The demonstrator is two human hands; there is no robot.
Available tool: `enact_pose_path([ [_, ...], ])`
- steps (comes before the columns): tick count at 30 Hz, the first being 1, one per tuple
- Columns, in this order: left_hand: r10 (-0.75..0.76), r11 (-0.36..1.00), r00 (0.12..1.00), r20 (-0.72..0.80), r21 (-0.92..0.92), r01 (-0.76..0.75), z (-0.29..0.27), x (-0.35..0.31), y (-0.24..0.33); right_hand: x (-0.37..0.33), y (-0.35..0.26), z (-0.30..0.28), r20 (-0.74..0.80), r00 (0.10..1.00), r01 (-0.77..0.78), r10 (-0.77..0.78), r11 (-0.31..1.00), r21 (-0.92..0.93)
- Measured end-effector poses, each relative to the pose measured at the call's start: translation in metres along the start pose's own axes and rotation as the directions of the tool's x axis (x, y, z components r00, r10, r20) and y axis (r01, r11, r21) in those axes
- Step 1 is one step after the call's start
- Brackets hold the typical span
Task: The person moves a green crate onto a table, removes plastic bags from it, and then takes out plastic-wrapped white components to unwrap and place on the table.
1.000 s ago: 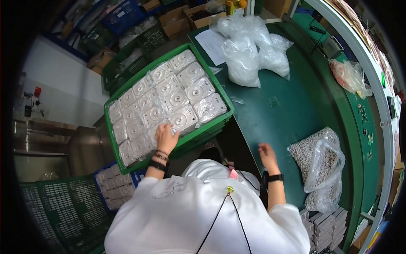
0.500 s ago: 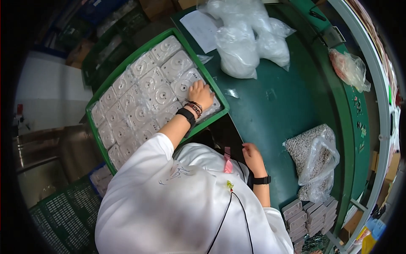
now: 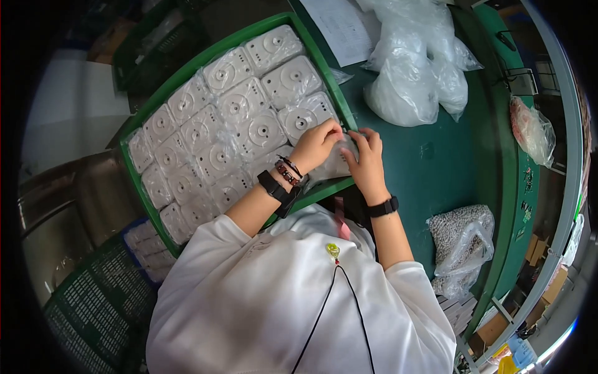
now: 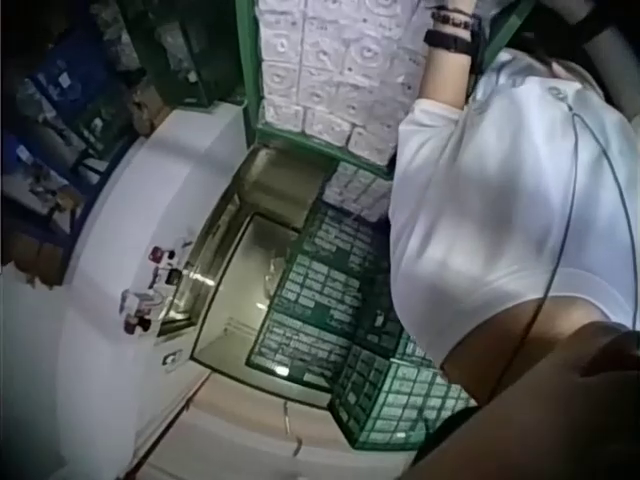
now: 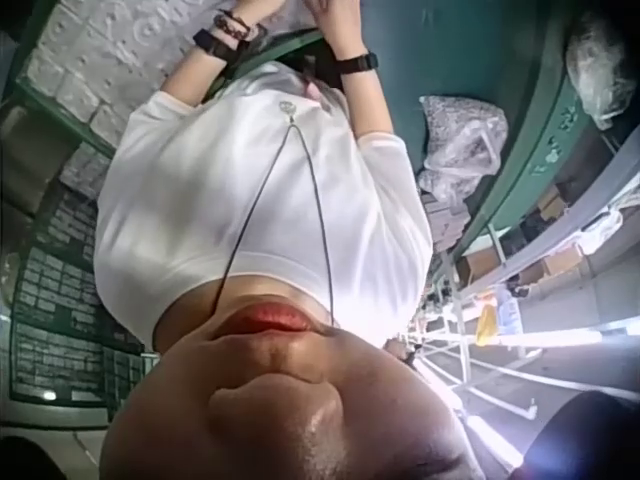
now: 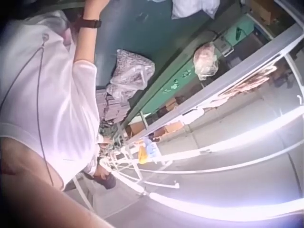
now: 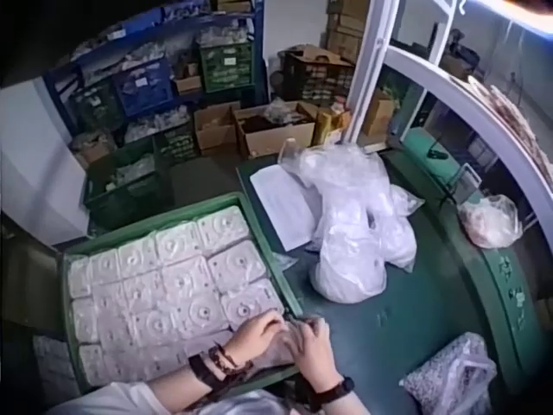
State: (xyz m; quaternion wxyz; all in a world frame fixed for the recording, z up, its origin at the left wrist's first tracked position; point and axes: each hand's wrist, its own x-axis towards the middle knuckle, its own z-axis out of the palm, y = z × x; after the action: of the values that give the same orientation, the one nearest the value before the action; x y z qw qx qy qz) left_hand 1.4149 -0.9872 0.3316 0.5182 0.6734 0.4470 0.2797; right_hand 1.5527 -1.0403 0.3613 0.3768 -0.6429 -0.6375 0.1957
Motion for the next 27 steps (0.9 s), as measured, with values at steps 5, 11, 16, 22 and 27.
enact_pose_path([
  [5, 0.116, 0.991, 0.982, -0.148, 0.083, -0.105, -0.026, -0.008, -0.011, 0.013, 0.024, 0.021, 0.115, 0.990, 0.086, -0.076, 0.993, -0.085],
  [11, 0.070, 0.904, 0.973, -0.222, 0.426, 0.032, -0.068, -0.058, -0.036, 0.011, 0.032, 0.013, 0.230, 0.951, -0.216, 0.207, 0.976, 0.017],
  [16, -0.005, 0.782, 0.980, -0.201, 0.610, 0.129, -0.058, -0.105, -0.047, 0.003, 0.023, 0.010, 0.244, 0.945, -0.177, 0.218, 0.968, -0.178],
  [22, -0.119, 0.618, 0.937, -0.328, 0.714, 0.329, -0.031, -0.112, -0.031, -0.005, 0.038, -0.013, 0.211, 0.975, -0.038, 0.064, 0.991, -0.126],
  [27, 0.082, 0.702, 0.927, -0.365, 0.681, 0.206, -0.004, -0.099, -0.012, -0.004, 0.050, -0.027, 0.331, 0.943, 0.002, -0.007, 1.000, 0.018],
])
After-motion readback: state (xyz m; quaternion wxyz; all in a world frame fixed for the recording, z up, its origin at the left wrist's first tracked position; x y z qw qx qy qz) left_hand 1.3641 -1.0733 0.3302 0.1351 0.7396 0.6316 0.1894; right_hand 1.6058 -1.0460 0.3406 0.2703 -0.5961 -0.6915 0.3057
